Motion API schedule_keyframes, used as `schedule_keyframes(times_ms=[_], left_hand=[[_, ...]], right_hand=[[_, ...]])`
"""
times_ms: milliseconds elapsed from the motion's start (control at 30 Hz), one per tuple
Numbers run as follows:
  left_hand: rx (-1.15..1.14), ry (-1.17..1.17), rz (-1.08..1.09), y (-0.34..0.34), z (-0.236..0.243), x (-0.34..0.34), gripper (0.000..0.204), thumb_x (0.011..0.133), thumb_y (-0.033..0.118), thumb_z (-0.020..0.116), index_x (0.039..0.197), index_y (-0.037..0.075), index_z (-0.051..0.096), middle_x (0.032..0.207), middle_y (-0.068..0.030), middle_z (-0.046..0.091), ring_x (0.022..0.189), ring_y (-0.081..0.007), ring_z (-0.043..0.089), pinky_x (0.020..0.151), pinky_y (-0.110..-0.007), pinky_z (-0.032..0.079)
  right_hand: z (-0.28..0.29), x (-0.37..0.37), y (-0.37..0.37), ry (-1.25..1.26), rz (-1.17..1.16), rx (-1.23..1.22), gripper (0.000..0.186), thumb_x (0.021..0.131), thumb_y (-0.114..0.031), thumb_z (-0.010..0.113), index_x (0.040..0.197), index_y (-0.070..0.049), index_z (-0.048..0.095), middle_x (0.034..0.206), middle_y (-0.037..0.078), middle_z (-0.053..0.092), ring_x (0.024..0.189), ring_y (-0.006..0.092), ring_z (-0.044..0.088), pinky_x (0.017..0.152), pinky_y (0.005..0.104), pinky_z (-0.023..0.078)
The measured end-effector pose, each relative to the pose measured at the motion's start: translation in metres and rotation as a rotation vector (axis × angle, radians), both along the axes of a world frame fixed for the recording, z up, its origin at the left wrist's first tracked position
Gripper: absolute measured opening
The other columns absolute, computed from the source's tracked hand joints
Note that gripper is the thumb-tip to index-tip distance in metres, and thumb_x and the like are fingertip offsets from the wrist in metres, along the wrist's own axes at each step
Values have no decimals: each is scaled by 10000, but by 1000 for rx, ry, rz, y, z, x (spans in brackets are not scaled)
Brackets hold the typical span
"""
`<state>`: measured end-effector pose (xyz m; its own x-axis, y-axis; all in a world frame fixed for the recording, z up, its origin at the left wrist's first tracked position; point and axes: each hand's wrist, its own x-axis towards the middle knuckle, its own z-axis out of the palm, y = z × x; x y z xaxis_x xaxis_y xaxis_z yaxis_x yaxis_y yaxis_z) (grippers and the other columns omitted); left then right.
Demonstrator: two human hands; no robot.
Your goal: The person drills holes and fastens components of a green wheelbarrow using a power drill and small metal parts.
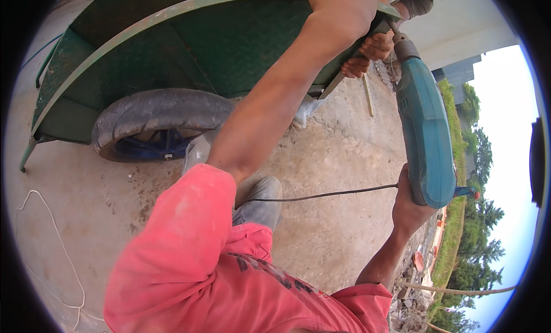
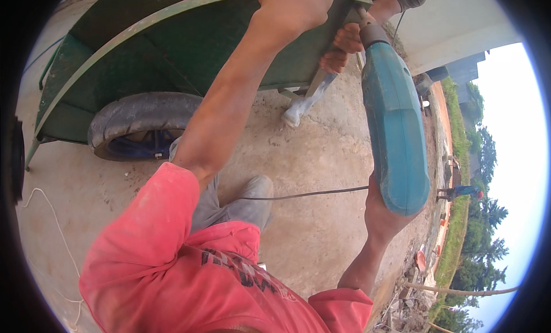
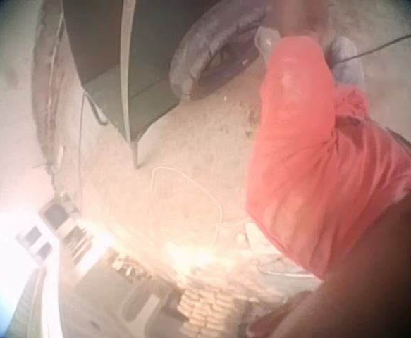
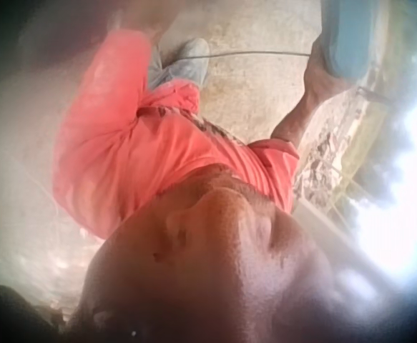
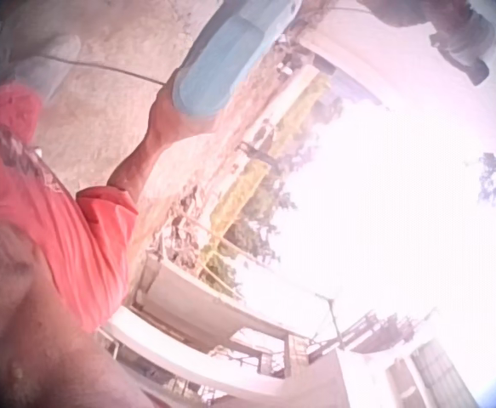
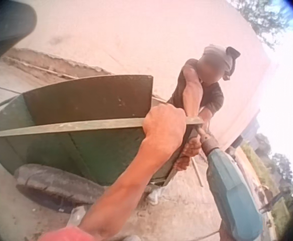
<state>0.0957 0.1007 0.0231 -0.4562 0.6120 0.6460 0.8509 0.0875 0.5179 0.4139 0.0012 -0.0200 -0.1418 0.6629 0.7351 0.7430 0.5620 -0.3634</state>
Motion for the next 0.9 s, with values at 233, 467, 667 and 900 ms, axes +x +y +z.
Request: schedule_keyframes(times_ms=[233,467,667,900], left_hand=[[73,-3,-56,15,0,2,243,939,221,628,1021,64,794,933,-133,772,909,-278,764,753,-386,612],[61,169,-108,5,-2,-3,225,885,183,700,1065,72,778,996,-106,769,924,-210,760,752,-325,598],[128,101,-24,-3,-6,1,275,890,183,697,1096,5,735,1035,-144,762,938,-246,758,761,-334,596],[298,-90,-189,-14,-4,0,328,797,250,805,987,10,689,891,-161,736,881,-315,727,775,-418,570]], right_hand=[[0,14,0,-38,-75,79,460,832,-83,852,1232,26,656,1169,133,716,1013,225,699,917,369,549],[1,16,-4,35,-144,-31,428,838,-55,848,1218,19,666,1131,121,724,976,207,697,872,352,581],[0,21,-6,-144,-59,108,433,823,-82,867,1208,-5,684,1108,104,730,947,214,702,867,363,570],[7,31,-4,-411,-26,-32,517,737,-170,909,1183,-24,692,1063,120,724,923,227,699,832,348,545]])
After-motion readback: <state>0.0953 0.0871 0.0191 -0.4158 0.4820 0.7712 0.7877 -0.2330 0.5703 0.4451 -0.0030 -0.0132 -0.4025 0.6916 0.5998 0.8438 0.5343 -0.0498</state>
